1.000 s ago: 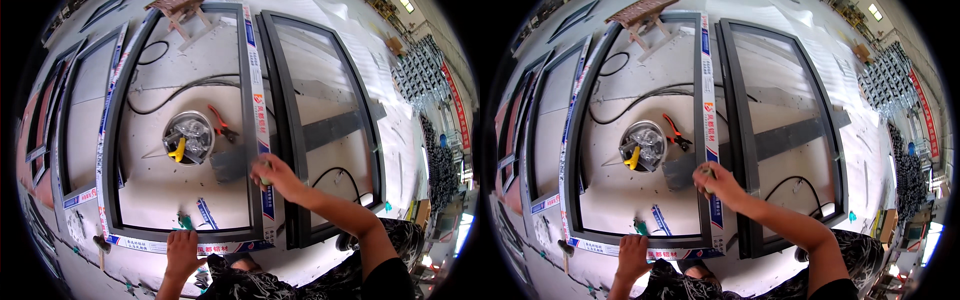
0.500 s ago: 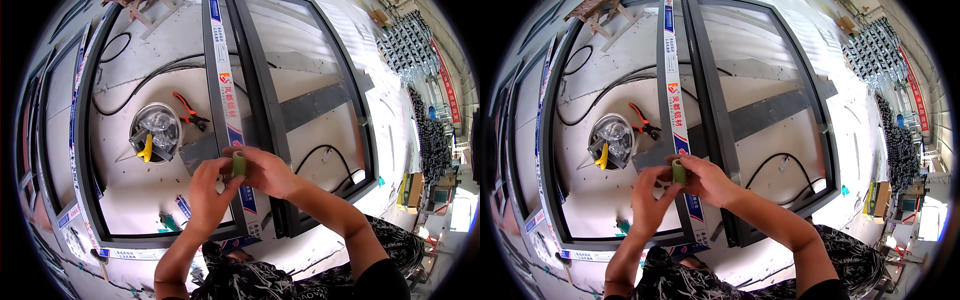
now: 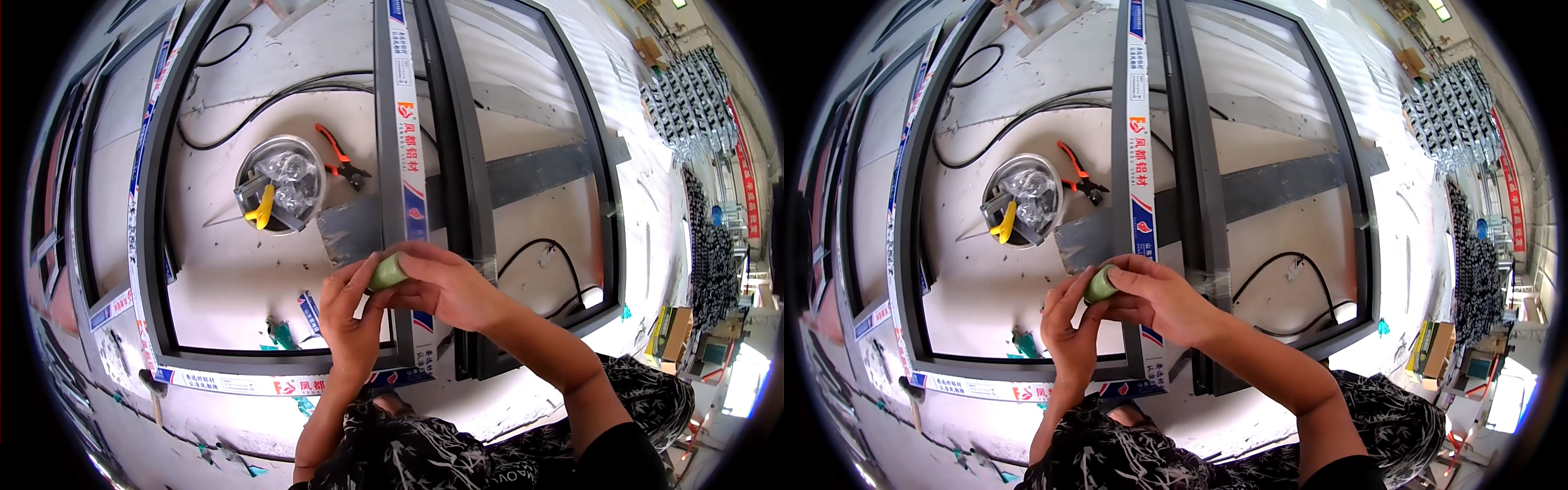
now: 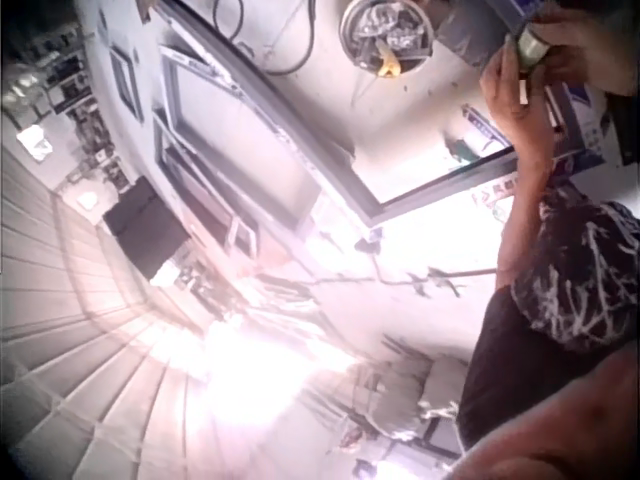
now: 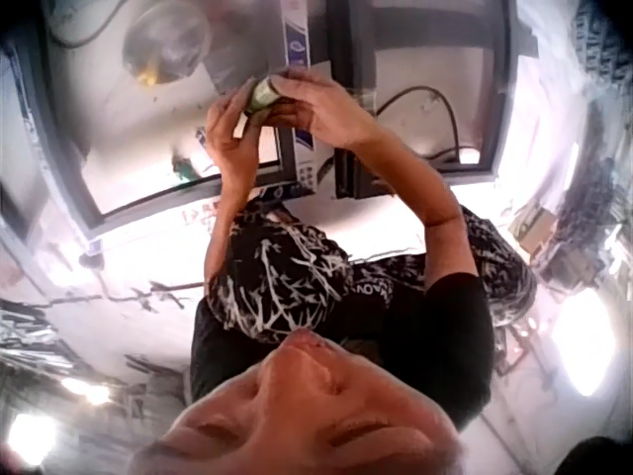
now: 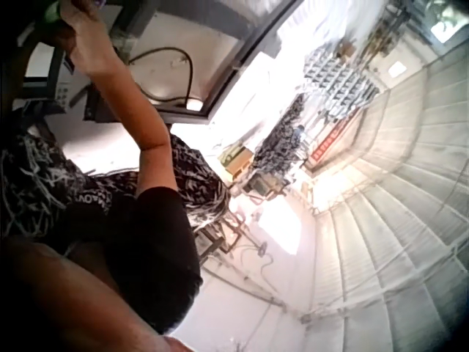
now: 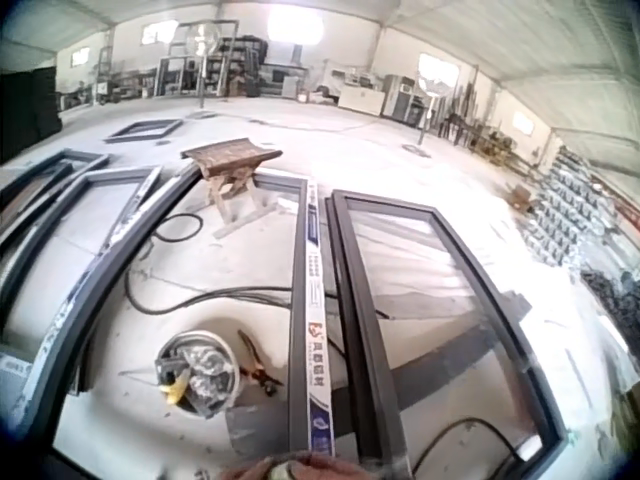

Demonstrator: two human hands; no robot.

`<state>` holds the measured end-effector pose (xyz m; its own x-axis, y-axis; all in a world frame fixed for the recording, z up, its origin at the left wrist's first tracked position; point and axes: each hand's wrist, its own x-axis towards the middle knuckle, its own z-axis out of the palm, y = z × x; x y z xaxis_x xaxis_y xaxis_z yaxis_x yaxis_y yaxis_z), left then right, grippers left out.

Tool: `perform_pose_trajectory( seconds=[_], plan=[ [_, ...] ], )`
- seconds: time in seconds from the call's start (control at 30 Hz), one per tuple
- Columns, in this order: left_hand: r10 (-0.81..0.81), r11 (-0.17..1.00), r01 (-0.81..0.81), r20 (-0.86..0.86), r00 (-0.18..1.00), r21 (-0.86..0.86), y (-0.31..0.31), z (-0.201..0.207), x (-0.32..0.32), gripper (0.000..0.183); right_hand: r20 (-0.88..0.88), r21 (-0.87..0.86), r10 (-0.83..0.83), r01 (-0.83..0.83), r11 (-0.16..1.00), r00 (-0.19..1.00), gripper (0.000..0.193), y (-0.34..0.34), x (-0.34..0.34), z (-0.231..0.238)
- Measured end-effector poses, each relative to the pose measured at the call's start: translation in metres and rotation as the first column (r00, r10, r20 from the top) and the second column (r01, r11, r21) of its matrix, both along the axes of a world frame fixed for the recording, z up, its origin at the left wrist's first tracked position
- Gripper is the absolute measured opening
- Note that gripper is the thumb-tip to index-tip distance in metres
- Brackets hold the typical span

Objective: The person wraps tape around window frames to secure sections together, removes protective stickers and tape from the frames using a scraper and by hand, and tapes around additional frame sections.

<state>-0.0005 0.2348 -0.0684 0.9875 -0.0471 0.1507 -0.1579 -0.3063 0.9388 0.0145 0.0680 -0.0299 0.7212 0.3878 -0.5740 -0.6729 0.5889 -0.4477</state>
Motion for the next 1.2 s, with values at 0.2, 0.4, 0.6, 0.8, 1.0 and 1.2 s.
perform_pose_trajectory(
  seconds=[0.2, 0.4, 0.6, 0.8, 1.0, 1.2],
  plan=[
    [0.133, 0.991, -0.130, 0.152, 0.979, -0.027, 0.012, 0.006, -0.010, 0.044, 0.021, 0.054, 0.050, -0.051, 0.997, 0.999, 0.029, 0.016, -0.002, 0.008],
    [0.170, 0.969, -0.224, 0.372, 0.912, 0.106, 0.020, 0.012, -0.012, 0.039, 0.076, 0.109, 0.004, -0.012, 0.994, 0.997, 0.030, 0.032, -0.012, 0.017],
    [0.162, 0.953, -0.261, 0.465, 0.870, 0.155, 0.026, 0.015, -0.018, 0.030, 0.073, 0.136, -0.019, 0.009, 0.991, 0.997, 0.030, 0.043, -0.017, 0.016],
    [0.158, 0.958, -0.242, 0.422, 0.893, 0.154, 0.035, 0.013, -0.017, 0.027, 0.050, 0.136, -0.037, 0.030, 0.990, 0.998, 0.029, 0.044, -0.018, 0.011],
    [0.151, 0.974, -0.191, 0.278, 0.949, 0.125, 0.039, 0.016, -0.013, 0.027, 0.125, 0.007, -0.023, 0.023, 1.000, 0.992, 0.030, 0.047, -0.020, 0.008],
    [0.081, 0.941, -0.194, 0.370, 0.926, 0.279, 0.040, 0.018, -0.010, 0.028, 0.140, -0.062, -0.036, 0.045, 0.997, 0.989, 0.029, 0.050, -0.022, 0.009]
  ],
)
